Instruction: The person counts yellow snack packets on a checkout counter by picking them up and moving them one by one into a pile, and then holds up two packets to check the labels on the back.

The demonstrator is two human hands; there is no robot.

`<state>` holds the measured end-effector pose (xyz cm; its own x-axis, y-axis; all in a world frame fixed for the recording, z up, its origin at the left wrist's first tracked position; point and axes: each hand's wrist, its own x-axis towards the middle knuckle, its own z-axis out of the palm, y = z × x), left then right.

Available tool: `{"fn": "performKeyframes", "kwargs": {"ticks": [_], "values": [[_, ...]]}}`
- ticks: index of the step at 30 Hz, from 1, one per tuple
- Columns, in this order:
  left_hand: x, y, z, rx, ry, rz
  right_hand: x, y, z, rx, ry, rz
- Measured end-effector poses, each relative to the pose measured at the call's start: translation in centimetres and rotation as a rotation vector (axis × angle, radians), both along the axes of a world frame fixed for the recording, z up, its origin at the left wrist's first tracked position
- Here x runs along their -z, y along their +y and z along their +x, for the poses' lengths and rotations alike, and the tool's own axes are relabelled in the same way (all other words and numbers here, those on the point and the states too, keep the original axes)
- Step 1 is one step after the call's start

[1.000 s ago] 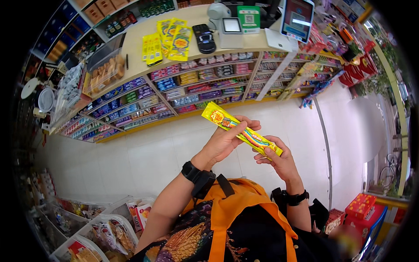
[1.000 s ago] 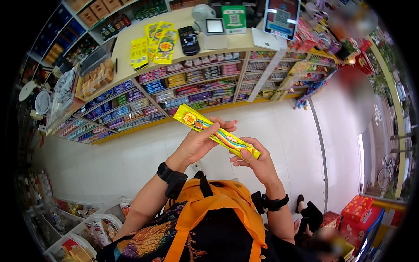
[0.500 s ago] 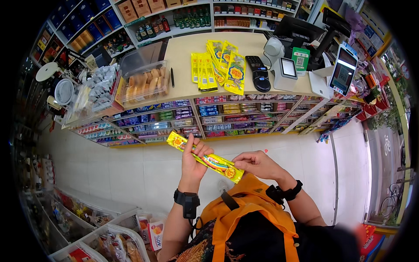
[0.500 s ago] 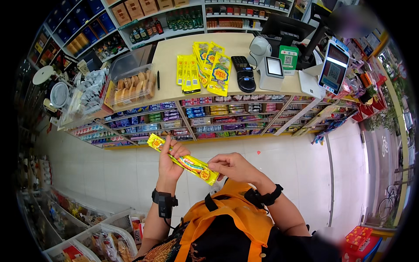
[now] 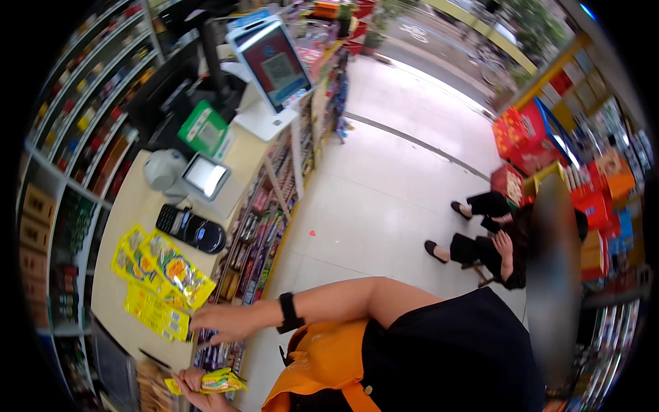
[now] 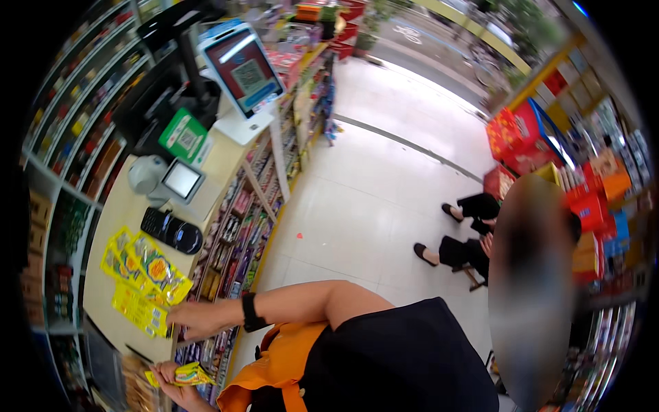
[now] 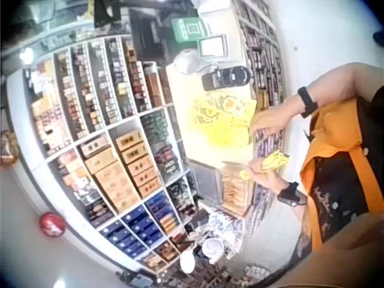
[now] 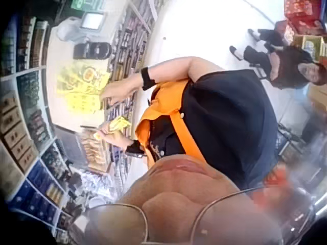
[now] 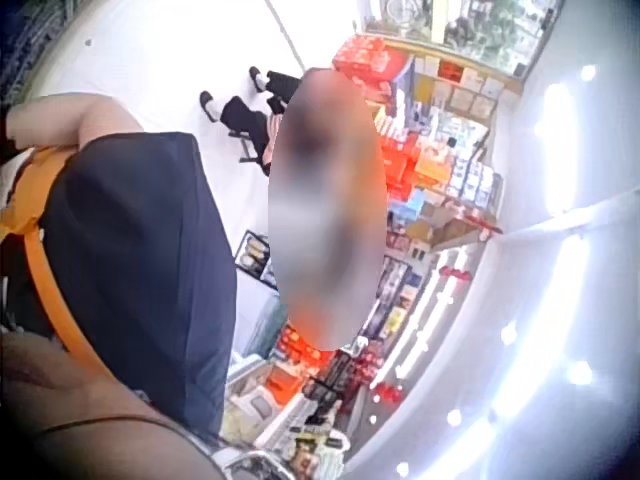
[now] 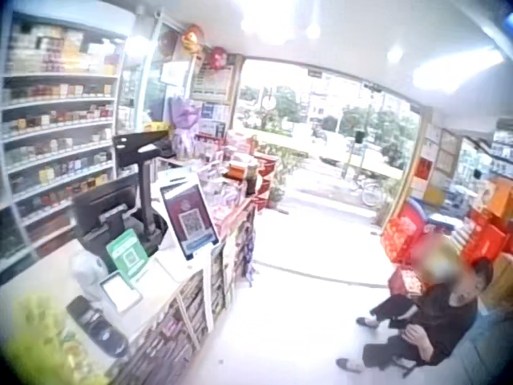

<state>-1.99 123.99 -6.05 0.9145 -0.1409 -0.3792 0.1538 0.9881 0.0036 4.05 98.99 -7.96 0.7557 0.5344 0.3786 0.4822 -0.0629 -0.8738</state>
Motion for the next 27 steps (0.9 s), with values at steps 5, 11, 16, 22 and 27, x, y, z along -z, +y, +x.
{"fn": "performKeyframes", "kwargs": {"ticks": [5,11,16,22,27], "values": [[-0.7,1.7,4.3,0.174,-0.091,0.548,4.2,6.5,3.5,0.161,-0.227,-0.202],[0.1,3.2,8.6,0.395,0.063,0.435,6.1,8.7,3.7,0.297,-0.317,-0.372],[-2.4,3.5,10.0,0.495,0.021,0.718,6.2,10.8,3.0,0.532,-0.289,-0.532],[-2.6,6.1,12.3,0.407,0.126,-0.027,2.3,12.6,2.2,0.774,-0.141,-0.545],[-4.7,7.0,11.4,0.397,0.109,-0.171,1.2,14.0,2.2,0.815,-0.097,-0.658]]}}
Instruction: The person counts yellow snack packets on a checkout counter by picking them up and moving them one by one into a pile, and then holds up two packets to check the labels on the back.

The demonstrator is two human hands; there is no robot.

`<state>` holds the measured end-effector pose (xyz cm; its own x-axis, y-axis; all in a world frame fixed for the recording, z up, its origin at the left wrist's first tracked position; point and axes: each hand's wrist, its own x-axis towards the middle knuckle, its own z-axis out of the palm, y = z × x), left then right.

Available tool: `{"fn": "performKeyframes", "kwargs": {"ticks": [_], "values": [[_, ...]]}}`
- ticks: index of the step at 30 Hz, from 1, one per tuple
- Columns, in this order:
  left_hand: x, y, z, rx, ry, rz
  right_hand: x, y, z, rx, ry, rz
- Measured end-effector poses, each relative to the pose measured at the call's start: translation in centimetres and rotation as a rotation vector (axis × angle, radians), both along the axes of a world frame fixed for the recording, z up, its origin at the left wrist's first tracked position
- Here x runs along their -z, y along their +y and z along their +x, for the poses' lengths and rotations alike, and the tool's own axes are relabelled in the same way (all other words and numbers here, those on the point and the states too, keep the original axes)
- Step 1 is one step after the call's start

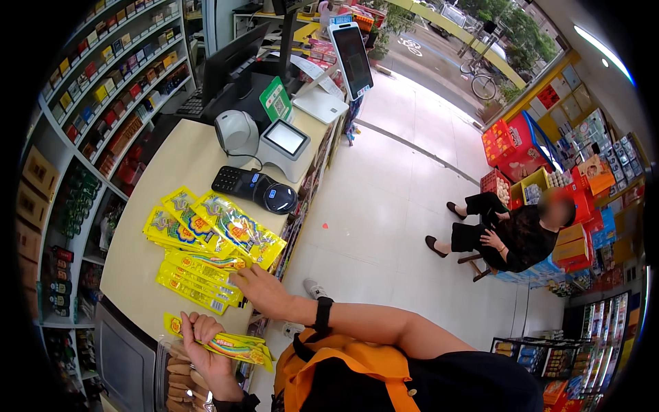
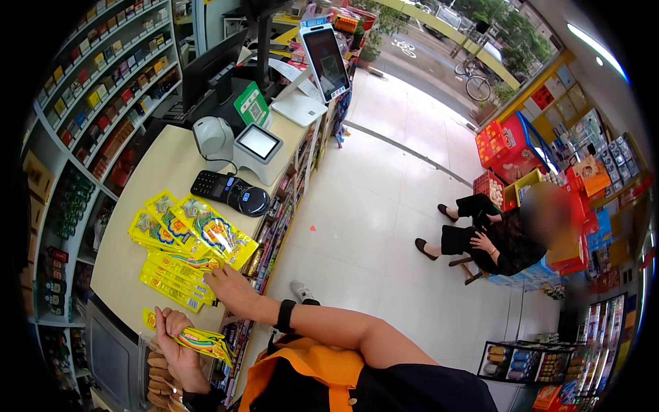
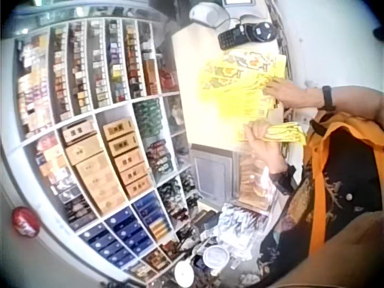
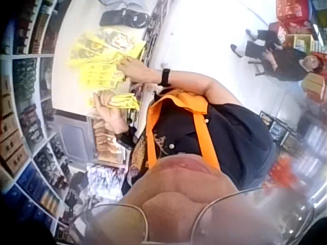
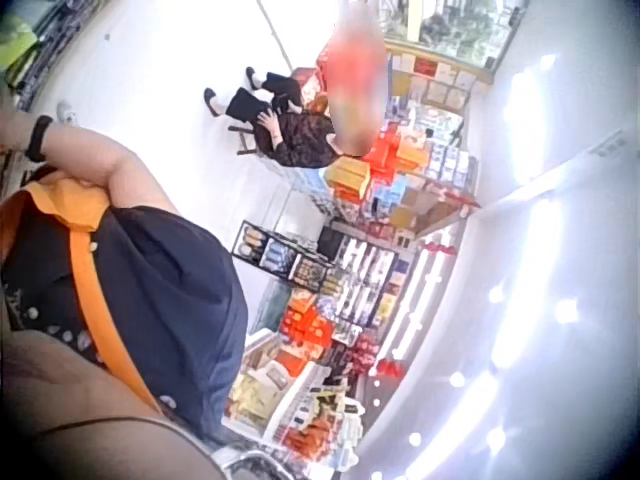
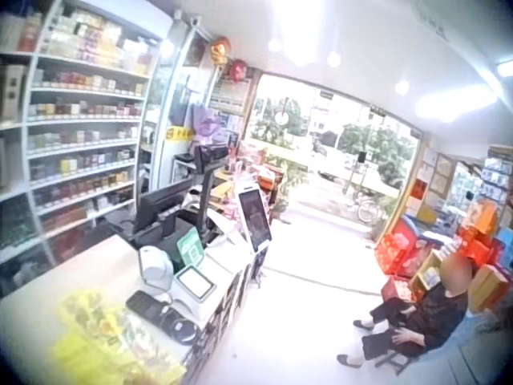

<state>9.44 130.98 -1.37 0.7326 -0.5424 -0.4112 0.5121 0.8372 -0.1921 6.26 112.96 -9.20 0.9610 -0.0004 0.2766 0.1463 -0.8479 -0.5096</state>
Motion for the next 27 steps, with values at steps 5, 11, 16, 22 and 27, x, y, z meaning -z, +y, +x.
{"fn": "performKeyframes", "kwargs": {"ticks": [5,11,16,22,27], "values": [[0.4,0.9,-0.3,0.03,-0.047,-0.038,1.2,-0.9,0.6,0.028,0.008,0.075],[1.0,2.0,0.5,-0.041,-0.125,-0.022,-4.6,-3.4,0.7,0.087,-0.007,0.707],[0.4,0.5,1.0,-0.002,-0.142,0.146,-8.6,-7.3,-1.3,0.014,0.269,1.359],[-1.7,-1.5,0.6,0.062,-0.118,0.246,-9.9,-8.6,-2.6,-0.108,0.353,1.519],[-0.9,-2.1,0.9,0.055,-0.218,0.3,-9.2,-9.6,-3.1,-0.237,0.497,1.599]]}}
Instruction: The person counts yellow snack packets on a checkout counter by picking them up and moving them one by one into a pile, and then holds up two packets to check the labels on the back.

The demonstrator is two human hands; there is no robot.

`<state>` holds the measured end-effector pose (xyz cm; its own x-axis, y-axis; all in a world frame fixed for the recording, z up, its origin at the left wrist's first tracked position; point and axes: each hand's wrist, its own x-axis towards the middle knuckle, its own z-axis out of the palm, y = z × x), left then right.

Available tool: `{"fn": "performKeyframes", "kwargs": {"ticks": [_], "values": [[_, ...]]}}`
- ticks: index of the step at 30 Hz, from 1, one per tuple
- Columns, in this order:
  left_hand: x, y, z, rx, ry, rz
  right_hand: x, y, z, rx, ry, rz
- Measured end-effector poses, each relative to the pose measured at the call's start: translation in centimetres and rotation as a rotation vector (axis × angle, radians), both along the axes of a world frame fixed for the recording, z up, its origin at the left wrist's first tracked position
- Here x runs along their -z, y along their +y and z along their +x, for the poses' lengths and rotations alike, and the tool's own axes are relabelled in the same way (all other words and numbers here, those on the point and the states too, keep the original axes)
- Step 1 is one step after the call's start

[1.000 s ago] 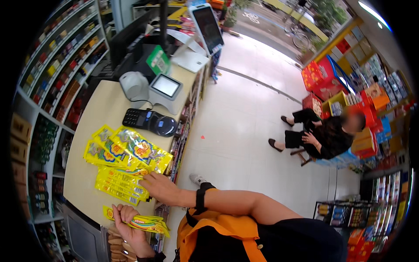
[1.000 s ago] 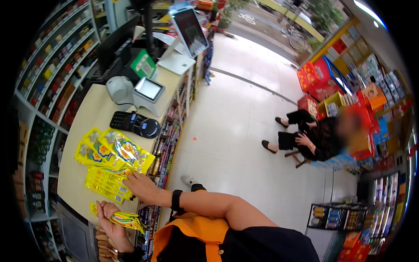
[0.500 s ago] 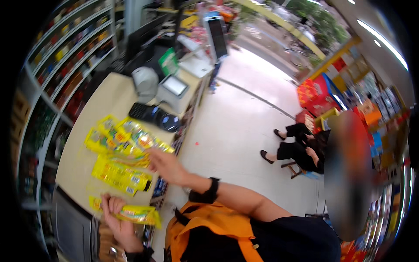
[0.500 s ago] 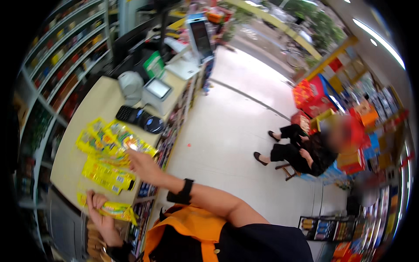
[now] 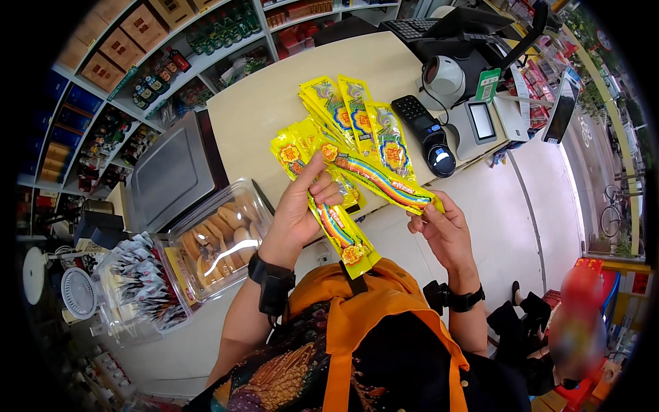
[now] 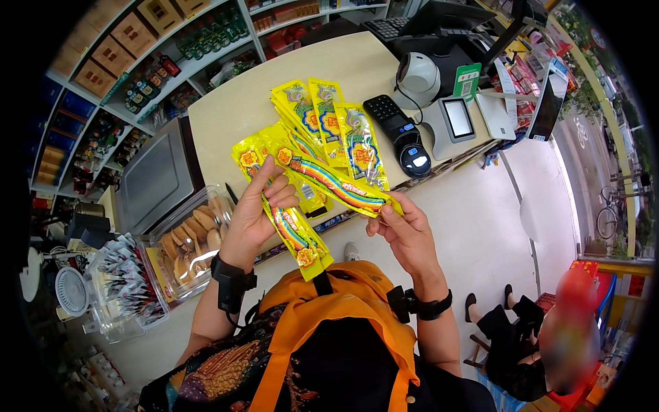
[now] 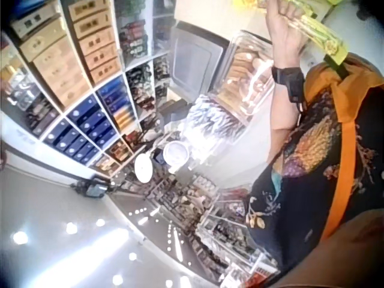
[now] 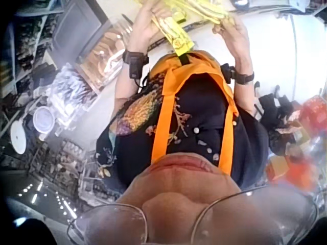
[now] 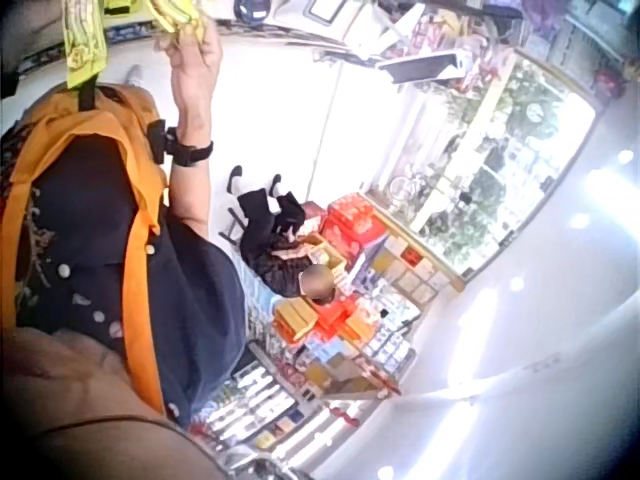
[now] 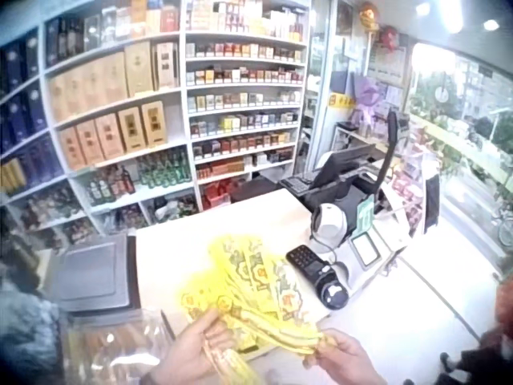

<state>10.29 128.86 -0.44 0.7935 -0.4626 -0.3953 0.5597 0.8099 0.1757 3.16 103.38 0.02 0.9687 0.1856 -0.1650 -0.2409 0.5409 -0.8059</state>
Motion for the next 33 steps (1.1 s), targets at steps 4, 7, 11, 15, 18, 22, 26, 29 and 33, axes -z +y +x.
{"fn": "performKeyframes", "kwargs": {"ticks": [4,7,11,15,18,22,26,29,33], "values": [[-0.7,-1.0,1.1,-0.017,-0.008,0.133,0.5,-1.0,-0.3,-0.001,0.049,-0.012],[-1.6,-2.4,1.7,-0.043,0.052,0.278,0.7,-1.7,-1.0,0.066,0.104,-0.087],[-1.3,-2.6,1.0,-0.062,-0.005,0.288,-0.5,-2.1,-0.8,0.031,-0.069,-0.349],[0.7,-5.1,1.0,0.068,-0.11,0.222,-2.8,-3.4,-3.9,0.09,-0.05,-0.54],[1.1,-6.5,0.6,0.086,-0.106,0.207,-4.4,-3.8,-6.8,0.129,-0.002,-0.635],[0.7,-9.2,-0.1,0.108,-0.081,0.308,-4.9,-3.7,-9.9,0.173,0.05,-0.627],[-1.9,-10.0,-1.2,0.254,-0.081,0.341,-5.4,-3.4,-11.8,0.211,0.048,-0.619],[-2.2,-10.9,-1.4,0.28,-0.109,0.366,-5.7,-3.7,-13.0,0.217,0.064,-0.622],[-3.3,-12.1,-1.7,0.325,-0.141,0.406,-5.1,-4.8,-14.2,0.22,0.066,-0.612]]}}
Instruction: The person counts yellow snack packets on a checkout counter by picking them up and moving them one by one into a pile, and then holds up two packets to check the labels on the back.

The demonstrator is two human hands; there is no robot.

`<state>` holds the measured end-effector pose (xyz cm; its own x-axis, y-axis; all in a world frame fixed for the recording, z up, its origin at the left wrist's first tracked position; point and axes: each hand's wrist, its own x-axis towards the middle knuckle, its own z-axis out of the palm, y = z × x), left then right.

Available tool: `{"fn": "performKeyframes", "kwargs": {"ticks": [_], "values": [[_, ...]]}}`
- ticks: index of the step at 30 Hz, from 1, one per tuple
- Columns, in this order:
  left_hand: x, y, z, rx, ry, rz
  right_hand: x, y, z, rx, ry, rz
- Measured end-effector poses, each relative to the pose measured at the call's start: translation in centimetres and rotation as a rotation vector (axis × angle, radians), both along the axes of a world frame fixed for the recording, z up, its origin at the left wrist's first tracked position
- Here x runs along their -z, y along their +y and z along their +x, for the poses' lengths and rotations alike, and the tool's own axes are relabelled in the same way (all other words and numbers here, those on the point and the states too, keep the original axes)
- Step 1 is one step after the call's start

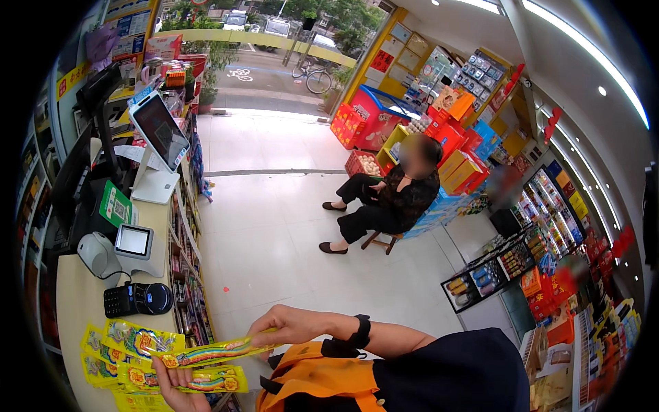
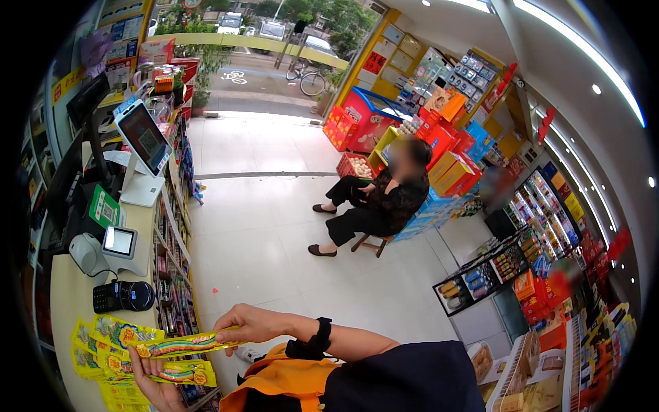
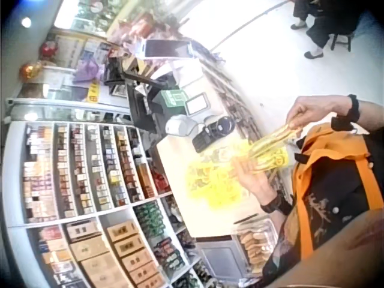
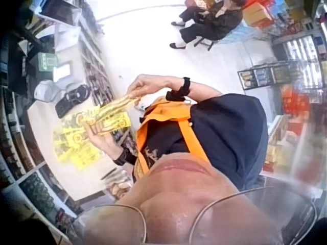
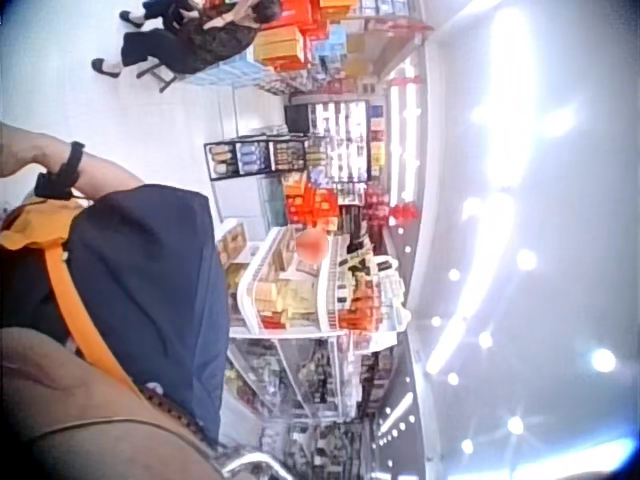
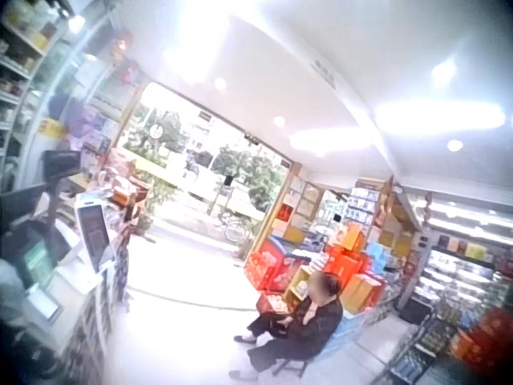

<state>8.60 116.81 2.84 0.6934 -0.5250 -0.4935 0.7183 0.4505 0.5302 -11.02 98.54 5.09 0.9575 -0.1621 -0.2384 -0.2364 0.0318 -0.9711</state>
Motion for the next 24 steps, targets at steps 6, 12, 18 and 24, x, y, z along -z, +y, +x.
{"fn": "performKeyframes", "kwargs": {"ticks": [6,12,18,24], "values": [[0.8,-2.1,-1.0,0.127,0.014,0.045,1.2,-2.1,-1.1,0.071,0.073,0.008],[5.1,-2.8,0.1,0.307,-0.027,-0.01,2.0,-3.2,-0.1,0.043,0.054,0.088],[3.7,-3.7,1.0,0.276,-0.053,0.058,2.7,-4.5,1.3,-0.02,0.035,0.054],[1.8,-5.8,0.3,0.207,-0.017,0.117,3.2,-5.9,1.5,-0.029,-0.009,0.051]]}}
